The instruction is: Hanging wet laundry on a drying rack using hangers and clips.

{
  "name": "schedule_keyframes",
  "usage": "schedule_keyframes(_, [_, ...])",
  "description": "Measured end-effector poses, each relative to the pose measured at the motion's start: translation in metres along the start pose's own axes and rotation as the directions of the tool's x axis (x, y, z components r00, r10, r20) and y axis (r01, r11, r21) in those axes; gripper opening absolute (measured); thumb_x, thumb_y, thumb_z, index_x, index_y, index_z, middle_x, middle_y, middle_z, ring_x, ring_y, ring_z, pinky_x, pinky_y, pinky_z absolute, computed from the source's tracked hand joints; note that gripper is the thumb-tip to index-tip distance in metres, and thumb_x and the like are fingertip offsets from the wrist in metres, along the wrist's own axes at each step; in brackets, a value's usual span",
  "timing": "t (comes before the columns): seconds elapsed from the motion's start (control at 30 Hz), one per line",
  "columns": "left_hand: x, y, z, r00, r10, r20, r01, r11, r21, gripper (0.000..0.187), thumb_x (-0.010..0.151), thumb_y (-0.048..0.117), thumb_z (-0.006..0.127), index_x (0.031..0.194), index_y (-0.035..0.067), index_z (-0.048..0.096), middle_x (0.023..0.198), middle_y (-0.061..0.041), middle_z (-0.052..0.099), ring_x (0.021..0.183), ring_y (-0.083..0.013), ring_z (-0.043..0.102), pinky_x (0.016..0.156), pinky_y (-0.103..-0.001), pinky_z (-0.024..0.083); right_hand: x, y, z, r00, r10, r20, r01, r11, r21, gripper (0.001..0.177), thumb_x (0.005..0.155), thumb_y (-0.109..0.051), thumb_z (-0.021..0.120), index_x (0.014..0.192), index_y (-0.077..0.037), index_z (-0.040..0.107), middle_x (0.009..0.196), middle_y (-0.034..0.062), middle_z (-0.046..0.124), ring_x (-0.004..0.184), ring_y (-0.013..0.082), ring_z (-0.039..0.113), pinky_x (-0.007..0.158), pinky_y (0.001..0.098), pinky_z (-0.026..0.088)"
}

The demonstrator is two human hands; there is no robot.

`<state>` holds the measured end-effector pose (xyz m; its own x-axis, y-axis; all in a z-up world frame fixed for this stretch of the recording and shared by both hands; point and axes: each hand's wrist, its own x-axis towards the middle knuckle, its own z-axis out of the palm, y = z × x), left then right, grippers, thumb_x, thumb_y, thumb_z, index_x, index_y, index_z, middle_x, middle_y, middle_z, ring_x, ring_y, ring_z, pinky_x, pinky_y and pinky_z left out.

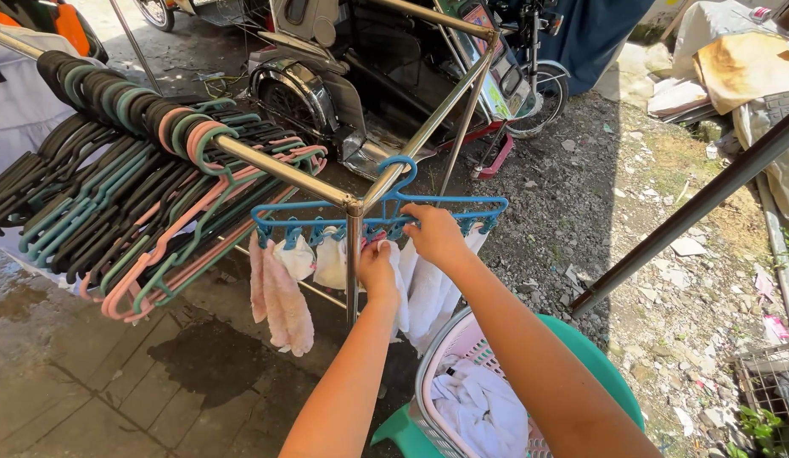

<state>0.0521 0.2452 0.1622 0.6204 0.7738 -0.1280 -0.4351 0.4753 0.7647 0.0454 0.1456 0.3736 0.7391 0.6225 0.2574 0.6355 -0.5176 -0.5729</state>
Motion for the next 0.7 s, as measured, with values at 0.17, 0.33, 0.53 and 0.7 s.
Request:
schedule_keyframes(0.17, [-0.001, 0.0, -0.007, 1.0, 0.008, 0.001, -0.008, 0.998, 0.063, 0.013, 0.099, 0.016, 0.067, 0.104, 0.003, 0.067, 0.086, 0.0, 0.063, 0.075, -0.0115, 0.053, 0.067, -0.029, 0.041, 0.002, 0.012, 0.007, 0.987, -0.143, -0.078, 0.125, 0.972, -0.2, 0.024, 0.087, -0.015, 0.073, 0.11, -0.011, 0.073, 0.099, 0.0162, 0.074, 0.09, 0.0378, 0.07, 0.079, 0.0477, 0.055])
schedule_keyframes(0.33, [-0.011, 0.017, -0.006, 0.997, -0.03, 0.075, 0.032, 0.999, -0.028, 0.014, 0.098, 0.018, 0.067, 0.107, 0.008, 0.067, 0.09, 0.002, 0.064, 0.08, -0.007, 0.058, 0.073, -0.024, 0.048, -0.004, 0.009, 0.003, 0.972, -0.213, -0.103, 0.187, 0.958, -0.218, 0.019, 0.088, -0.014, 0.07, 0.107, -0.01, 0.071, 0.1, 0.0155, 0.074, 0.091, 0.039, 0.07, 0.078, 0.0498, 0.054])
schedule_keyframes(0.53, [-0.024, 0.034, 0.002, 0.984, 0.043, 0.174, -0.024, 0.994, -0.109, 0.011, 0.099, 0.014, 0.066, 0.106, 0.005, 0.067, 0.106, 0.001, 0.069, 0.097, -0.0087, 0.059, 0.089, -0.025, 0.046, -0.004, 0.005, -0.002, 0.985, -0.168, -0.044, 0.146, 0.938, -0.315, 0.017, 0.089, -0.015, 0.07, 0.106, -0.01, 0.072, 0.097, 0.014, 0.073, 0.09, 0.0384, 0.069, 0.075, 0.0505, 0.053])
schedule_keyframes(0.7, [-0.017, 0.032, 0.009, 0.977, -0.007, 0.212, 0.032, 0.993, -0.114, 0.015, 0.099, 0.011, 0.065, 0.112, 0.005, 0.071, 0.116, -0.001, 0.071, 0.108, -0.0093, 0.062, 0.097, -0.024, 0.046, 0.0, 0.009, -0.002, 0.984, -0.167, -0.061, 0.138, 0.933, -0.332, 0.016, 0.091, -0.015, 0.069, 0.106, -0.011, 0.072, 0.098, 0.012, 0.074, 0.09, 0.0374, 0.07, 0.076, 0.0492, 0.054])
